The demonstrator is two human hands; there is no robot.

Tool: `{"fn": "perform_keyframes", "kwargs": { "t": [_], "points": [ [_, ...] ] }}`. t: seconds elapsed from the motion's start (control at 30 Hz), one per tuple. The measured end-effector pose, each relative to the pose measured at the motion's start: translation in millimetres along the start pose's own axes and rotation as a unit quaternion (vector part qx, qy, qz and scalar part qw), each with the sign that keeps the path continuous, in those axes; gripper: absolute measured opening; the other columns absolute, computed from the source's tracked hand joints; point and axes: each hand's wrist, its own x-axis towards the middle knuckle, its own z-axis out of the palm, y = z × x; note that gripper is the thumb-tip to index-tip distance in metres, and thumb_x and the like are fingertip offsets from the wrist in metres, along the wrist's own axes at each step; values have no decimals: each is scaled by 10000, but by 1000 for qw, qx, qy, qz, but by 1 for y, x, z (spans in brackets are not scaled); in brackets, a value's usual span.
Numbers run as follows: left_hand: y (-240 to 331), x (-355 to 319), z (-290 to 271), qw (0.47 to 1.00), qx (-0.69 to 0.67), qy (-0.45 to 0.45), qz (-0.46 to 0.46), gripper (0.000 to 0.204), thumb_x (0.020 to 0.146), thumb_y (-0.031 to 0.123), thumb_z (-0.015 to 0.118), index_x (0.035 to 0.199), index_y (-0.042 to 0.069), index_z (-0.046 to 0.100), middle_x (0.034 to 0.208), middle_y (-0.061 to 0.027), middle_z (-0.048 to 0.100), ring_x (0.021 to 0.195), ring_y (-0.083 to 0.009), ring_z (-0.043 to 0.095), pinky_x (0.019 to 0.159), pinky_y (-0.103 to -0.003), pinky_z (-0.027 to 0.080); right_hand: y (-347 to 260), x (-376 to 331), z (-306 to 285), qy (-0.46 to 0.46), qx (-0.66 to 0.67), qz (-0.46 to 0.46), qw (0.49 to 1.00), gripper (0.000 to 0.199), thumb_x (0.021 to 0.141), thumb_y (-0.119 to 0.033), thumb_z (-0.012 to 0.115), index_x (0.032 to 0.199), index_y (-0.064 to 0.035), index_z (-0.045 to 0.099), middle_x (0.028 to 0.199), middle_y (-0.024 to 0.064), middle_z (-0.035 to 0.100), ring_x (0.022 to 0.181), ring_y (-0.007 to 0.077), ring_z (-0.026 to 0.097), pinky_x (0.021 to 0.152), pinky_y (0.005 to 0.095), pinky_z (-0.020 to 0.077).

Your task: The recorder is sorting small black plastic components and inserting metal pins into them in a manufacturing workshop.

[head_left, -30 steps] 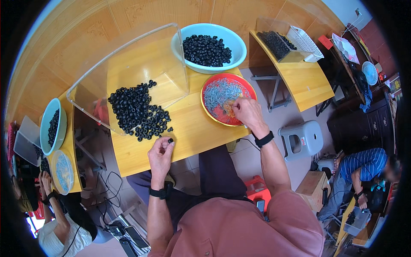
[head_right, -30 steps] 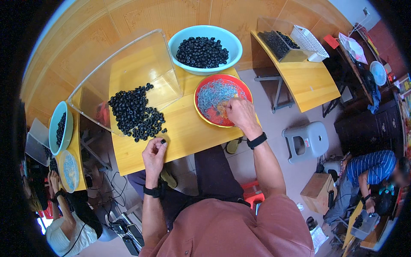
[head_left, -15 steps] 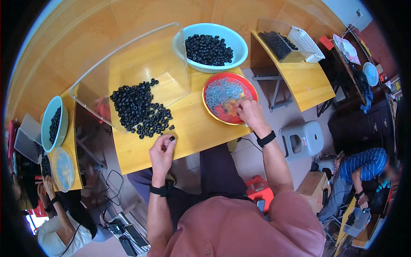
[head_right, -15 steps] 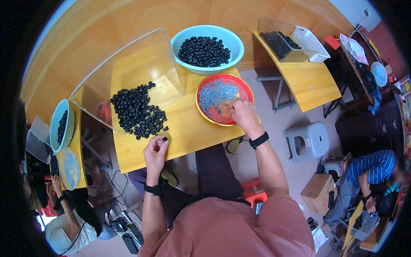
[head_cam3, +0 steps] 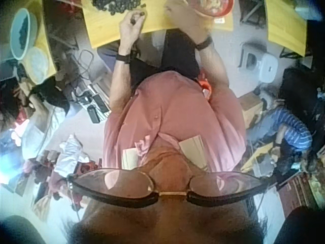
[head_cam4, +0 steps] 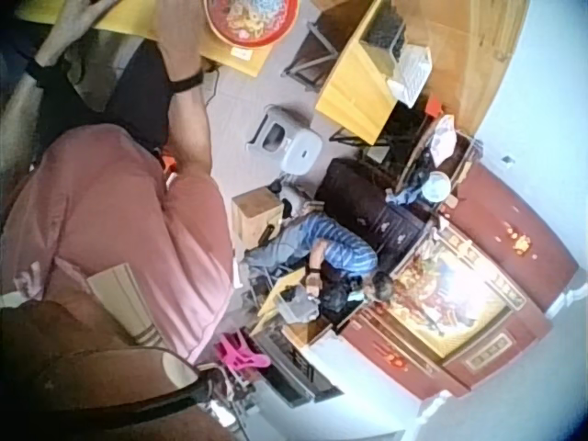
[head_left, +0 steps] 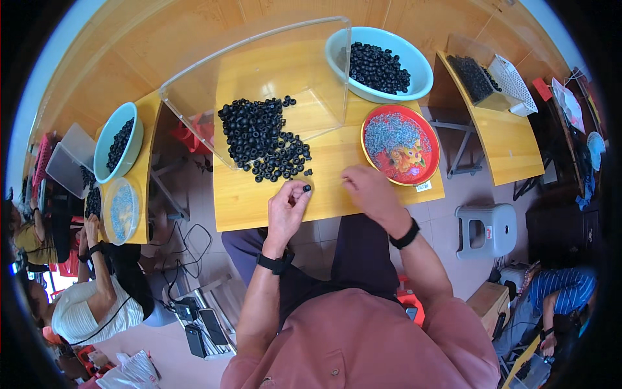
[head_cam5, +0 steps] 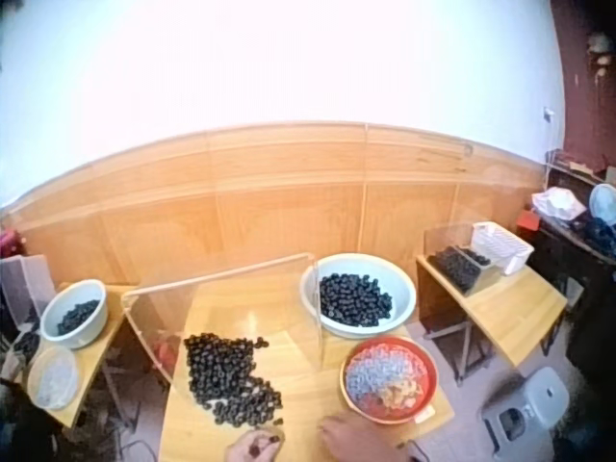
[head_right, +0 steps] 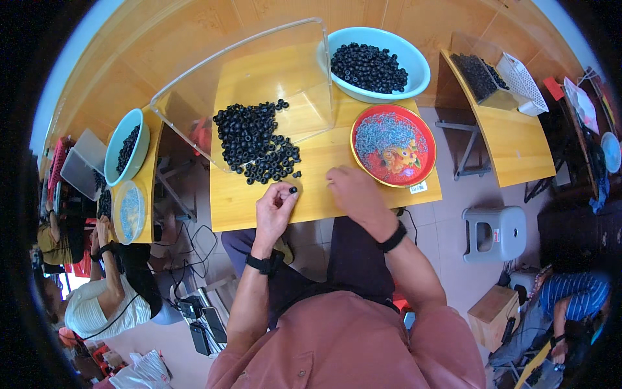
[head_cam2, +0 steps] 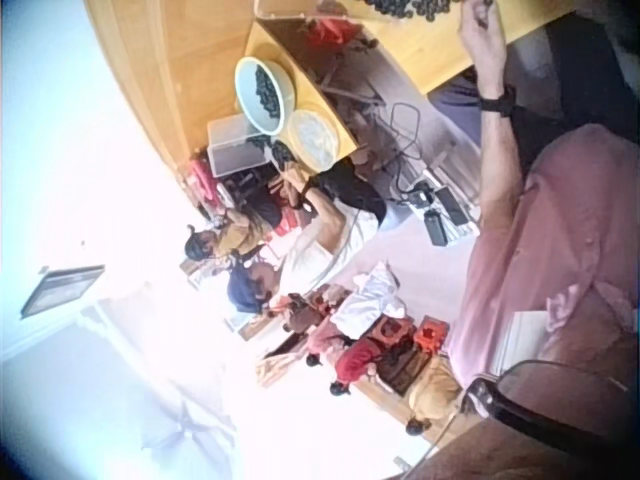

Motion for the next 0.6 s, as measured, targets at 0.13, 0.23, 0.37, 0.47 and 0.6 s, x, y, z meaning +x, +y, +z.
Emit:
{"fn": "perform_keyframes", "kwargs": {
  "t": [0.13,0.23,0.37,0.47,0.6],
  "points": [
    [-7,1,-1,999,14,15,29,159,927,30,720,1072,-1,662,833,-15,699,726,-53,596,672,-228,501,-1,9,31,-60,-126,-5,990,189,847,-88,682,1031,-41,671,916,133,694,866,348,687,748,447,542],
    [-3,1,1,999,9,13,29,148,927,33,719,1063,4,668,826,-20,697,715,-58,596,666,-231,504,1,8,31,-52,-104,14,993,198,829,-99,680,1019,-43,669,920,140,682,865,366,677,753,471,534],
    [-5,2,-1,999,28,11,34,139,925,35,722,1051,4,672,822,-27,700,713,-61,602,663,-234,509,4,9,21,-89,-61,61,992,219,813,-116,681,1022,-51,683,947,146,683,875,378,671,774,485,530],
    [-8,2,-1,999,24,12,38,137,925,38,724,1048,5,673,822,-27,702,711,-63,606,663,-236,512,6,11,21,-80,-76,21,994,230,817,-119,678,1038,-59,693,965,139,690,883,375,672,773,493,523],
    [3,1,-1,999,37,-9,13,143,942,31,717,1071,-6,667,857,25,664,762,-42,567,726,-212,493,5,16,23,-102,-81,23,991,199,821,-121,678,1011,-64,691,946,130,685,861,375,668,752,501,512]
  ]
}}
